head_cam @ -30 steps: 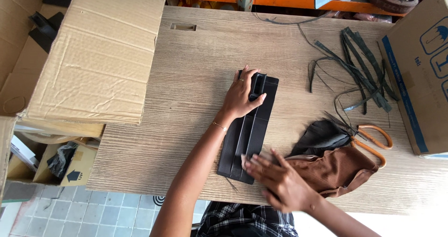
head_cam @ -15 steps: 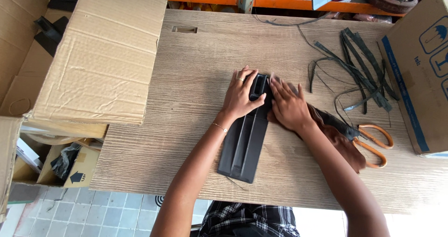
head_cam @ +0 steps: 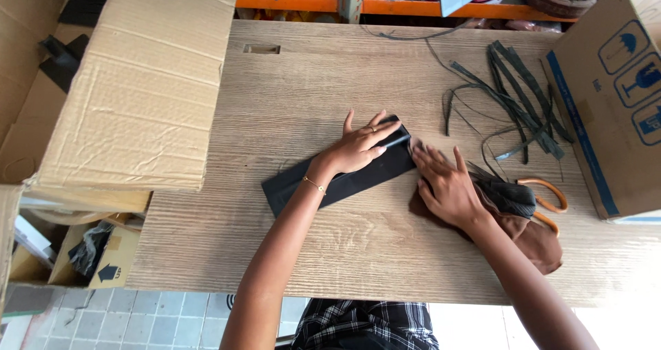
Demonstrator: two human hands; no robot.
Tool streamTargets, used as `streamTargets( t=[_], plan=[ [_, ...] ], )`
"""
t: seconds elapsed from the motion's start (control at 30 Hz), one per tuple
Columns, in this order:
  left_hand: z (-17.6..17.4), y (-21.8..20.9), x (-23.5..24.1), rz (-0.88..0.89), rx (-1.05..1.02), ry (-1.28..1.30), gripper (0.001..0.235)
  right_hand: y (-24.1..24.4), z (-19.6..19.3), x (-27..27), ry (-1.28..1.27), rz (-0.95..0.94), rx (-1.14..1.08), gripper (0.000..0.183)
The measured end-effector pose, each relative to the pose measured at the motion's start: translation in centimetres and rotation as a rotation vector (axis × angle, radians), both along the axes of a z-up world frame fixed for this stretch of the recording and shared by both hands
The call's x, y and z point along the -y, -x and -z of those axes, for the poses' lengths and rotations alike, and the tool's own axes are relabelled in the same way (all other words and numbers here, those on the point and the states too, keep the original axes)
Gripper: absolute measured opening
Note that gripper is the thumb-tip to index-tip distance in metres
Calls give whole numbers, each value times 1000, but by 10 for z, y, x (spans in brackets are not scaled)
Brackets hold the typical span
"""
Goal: The person is seen taking black plastic parts out of a box and then assembling them on a table, including threading a wire or string through a plastic guide.
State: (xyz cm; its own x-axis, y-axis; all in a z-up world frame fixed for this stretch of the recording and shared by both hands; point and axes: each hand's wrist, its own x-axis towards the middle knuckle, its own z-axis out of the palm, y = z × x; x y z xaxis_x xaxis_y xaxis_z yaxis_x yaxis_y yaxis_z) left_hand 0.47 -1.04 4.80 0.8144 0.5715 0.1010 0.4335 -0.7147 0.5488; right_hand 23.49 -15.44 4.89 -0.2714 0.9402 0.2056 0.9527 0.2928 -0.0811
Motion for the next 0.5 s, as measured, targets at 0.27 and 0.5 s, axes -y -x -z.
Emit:
streamTargets(
  t=[0.27,0.5],
  plan=[
    [-36,-19,31,119,-150,7,50,2,9,77,-19,-119,-33,61],
    [9,-60,61,-455,138,-606,91,10,6,86,-49,-96,10,63]
  ],
)
